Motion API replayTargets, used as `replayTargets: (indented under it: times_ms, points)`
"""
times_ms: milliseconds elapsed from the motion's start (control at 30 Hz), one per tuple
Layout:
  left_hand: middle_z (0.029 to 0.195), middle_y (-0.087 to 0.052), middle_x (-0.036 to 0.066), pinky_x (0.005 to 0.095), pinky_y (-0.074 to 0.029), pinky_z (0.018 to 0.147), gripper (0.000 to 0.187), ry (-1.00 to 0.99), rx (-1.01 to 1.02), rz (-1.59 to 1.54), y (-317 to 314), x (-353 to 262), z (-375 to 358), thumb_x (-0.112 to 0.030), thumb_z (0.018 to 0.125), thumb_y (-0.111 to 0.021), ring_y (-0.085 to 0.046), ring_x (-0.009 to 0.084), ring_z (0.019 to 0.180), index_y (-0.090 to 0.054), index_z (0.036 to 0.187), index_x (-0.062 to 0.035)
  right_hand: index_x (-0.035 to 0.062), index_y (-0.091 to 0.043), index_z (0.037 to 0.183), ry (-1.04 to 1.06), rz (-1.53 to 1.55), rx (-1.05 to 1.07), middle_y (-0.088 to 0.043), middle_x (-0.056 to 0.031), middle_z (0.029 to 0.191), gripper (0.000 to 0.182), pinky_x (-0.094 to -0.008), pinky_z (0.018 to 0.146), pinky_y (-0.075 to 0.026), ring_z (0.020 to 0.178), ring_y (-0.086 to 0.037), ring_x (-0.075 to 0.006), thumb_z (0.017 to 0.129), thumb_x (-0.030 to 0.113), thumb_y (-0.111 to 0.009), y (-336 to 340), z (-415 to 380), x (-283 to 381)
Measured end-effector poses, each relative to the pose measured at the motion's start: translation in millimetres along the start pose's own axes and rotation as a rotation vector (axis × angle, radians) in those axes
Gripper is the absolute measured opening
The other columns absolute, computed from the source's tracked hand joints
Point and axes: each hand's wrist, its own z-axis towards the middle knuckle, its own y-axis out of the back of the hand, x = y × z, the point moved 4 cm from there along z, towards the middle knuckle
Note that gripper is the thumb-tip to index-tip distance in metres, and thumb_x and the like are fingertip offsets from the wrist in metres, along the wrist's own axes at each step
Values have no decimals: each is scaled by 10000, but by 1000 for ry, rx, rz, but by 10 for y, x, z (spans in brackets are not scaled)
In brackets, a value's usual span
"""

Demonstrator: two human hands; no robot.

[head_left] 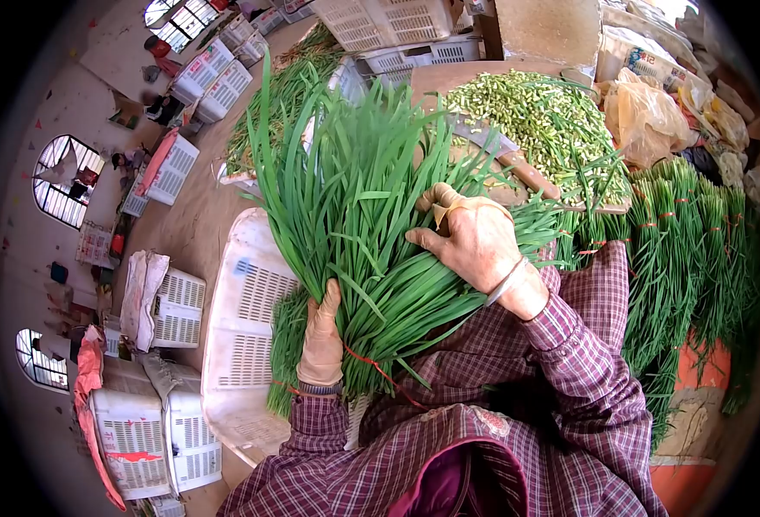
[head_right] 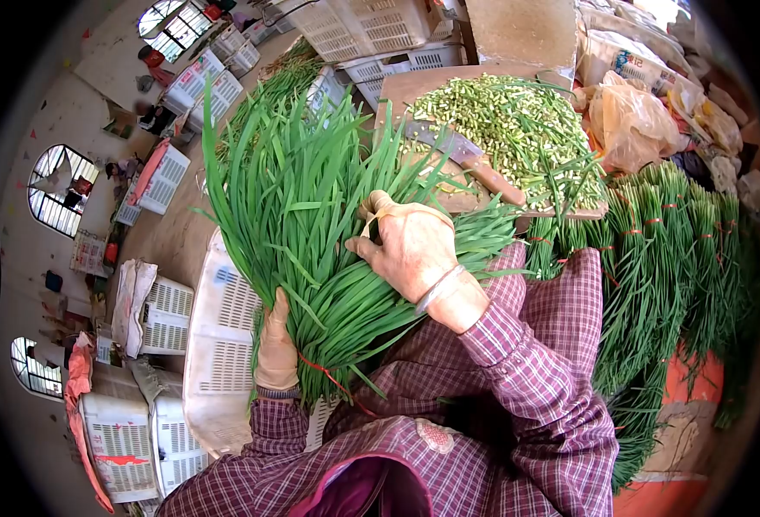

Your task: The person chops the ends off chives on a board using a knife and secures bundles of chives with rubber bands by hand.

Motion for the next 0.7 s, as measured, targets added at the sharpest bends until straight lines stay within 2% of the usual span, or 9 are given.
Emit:
replayTargets:
  times_ms: [100, 167, 200, 333, 400, 433, 500, 633, 700]
  points:
    - [1475, -527, 124, 443, -232, 1213, 483, -37, 14, 115, 14, 33, 16, -296, 1081, -491, -541, 267, 1272, -446, 1507, -72, 72, -635, 1047, 11, -36, -5, -667, -123, 683, 436, -436, 669, -524, 707, -684, -335, 813, 403, -794, -18, -10, -28]
    - [1470, -523, 122, 418, -278, 1191, 526, 91, -40, -101, -117, -148, -25, -349, 1073, -502, -534, 251, 1266, -450, 1488, -29, 66, -638, 1044, 4, -44, 0, -671, -123, 690, 452, -432, 677, -527, 714, -685, -336, 807, 415, -798, -23, -14, -33]
    - [1465, -519, 119, 393, -324, 1169, 583, 219, -96, -316, -160, -175, -46, -403, 1065, -513, -527, 235, 1260, -454, 1469, 14, 60, -640, 1041, -1, -52, 6, -675, -123, 698, 468, -428, 685, -530, 721, -687, -338, 801, 428, -801, -23, -7, -26]
    - [1445, -518, 105, 350, -407, 1104, 589, 139, -81, -222, -73, -78, -43, -411, 1058, -530, -516, 203, 1265, -450, 1466, 6, 58, -635, 974, -64, -11, 43, -690, -131, 728, 471, -445, 680, -539, 745, -699, -346, 797, 467, -789, 6, -17, -1]
    - [1498, -469, 176, 366, -422, 1125, 438, -76, 1, 69, 0, -55, -33, -183, 1125, -324, -517, 246, 1307, -370, 1549, -86, 38, -694, 973, 14, -55, 20, -691, -127, 728, 492, -426, 711, -527, 750, -693, -333, 817, 498, -769, -32, -19, -31]
    - [1498, -469, 176, 366, -422, 1125, 438, -76, 2, 68, -7, -28, -28, -183, 1125, -324, -517, 246, 1307, -370, 1549, -86, 38, -694, 973, 13, -56, 20, -691, -127, 728, 492, -426, 711, -527, 750, -693, -333, 817, 498, -769, -18, -24, -29]
    - [1428, -526, 107, 317, -418, 1086, 573, 7, -51, -99, -47, 10, -20, -389, 1059, -538, -511, 184, 1260, -452, 1461, 10, 52, -715, 930, -36, -95, 84, -676, -129, 714, 480, -423, 713, -524, 746, -689, -328, 826, 519, -754, 14, -28, -11]
    - [1437, -523, 111, 321, -409, 1098, 561, 111, -54, -218, -93, -41, -44, -385, 1067, -522, -503, 181, 1271, -455, 1462, 8, 84, -718, 925, -26, -69, 123, -653, -121, 671, 448, -419, 692, -518, 710, -676, -320, 824, 519, -759, 31, -23, 25]
    - [1423, -531, 109, 321, -419, 1088, 592, 5, -35, -72, -66, -18, -41, -419, 1056, -533, -507, 176, 1262, -449, 1455, 9, 126, -719, 875, -56, -32, 136, -678, -98, 695, 399, -417, 680, -540, 729, -694, -294, 802, 515, -767, 30, -17, 32]
